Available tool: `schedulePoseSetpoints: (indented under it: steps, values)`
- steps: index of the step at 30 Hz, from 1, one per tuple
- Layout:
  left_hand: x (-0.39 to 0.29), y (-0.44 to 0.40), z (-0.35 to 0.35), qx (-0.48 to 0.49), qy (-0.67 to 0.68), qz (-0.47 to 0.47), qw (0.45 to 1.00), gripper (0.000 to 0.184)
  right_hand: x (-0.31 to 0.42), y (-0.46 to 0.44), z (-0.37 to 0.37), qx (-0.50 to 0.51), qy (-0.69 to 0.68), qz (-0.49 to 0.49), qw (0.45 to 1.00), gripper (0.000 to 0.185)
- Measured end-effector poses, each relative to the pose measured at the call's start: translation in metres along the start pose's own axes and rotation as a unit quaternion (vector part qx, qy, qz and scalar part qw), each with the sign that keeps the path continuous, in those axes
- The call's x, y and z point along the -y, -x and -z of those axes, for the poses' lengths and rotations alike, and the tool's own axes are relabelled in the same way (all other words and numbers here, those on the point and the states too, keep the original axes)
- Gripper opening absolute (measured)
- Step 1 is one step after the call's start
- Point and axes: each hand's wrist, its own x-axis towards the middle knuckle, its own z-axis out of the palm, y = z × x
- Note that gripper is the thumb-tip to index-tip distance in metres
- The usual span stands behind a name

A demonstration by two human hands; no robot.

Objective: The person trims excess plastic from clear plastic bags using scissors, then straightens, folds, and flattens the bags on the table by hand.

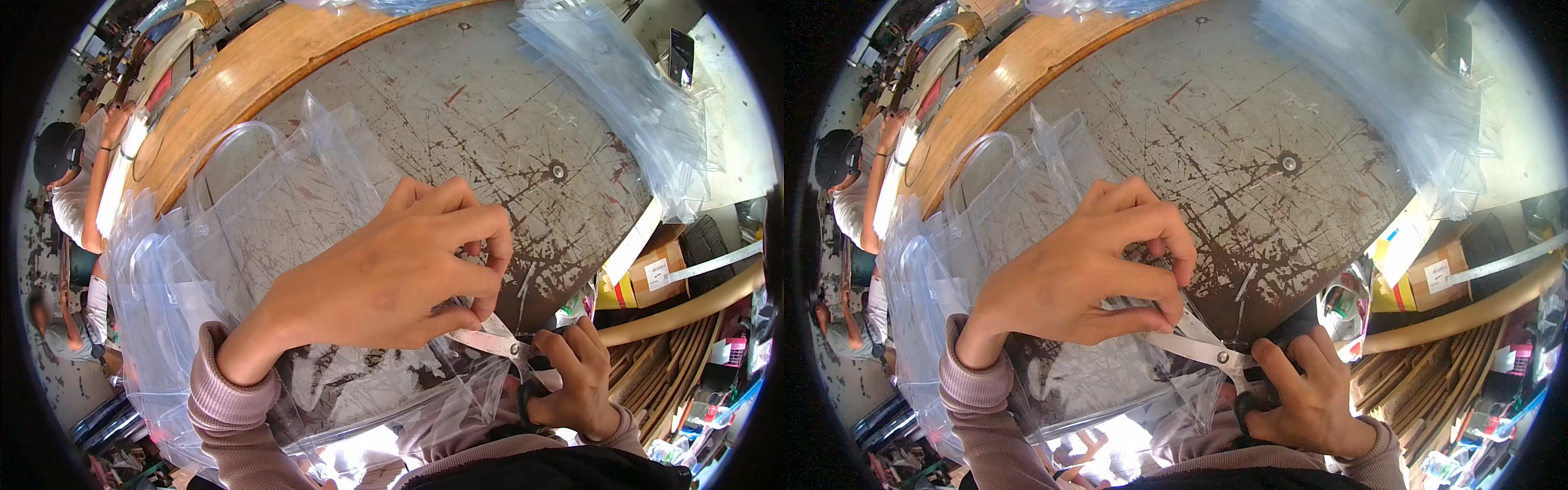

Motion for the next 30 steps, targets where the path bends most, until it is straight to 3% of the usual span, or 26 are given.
schedulePoseSetpoints:
  steps: [30]
  values:
    - [-0.002,0.001,0.0,0.008,-0.009,-0.006,1.0,0.013,0.006,-0.011,0.001,-0.022,0.034,0.022,0.999,0.06]
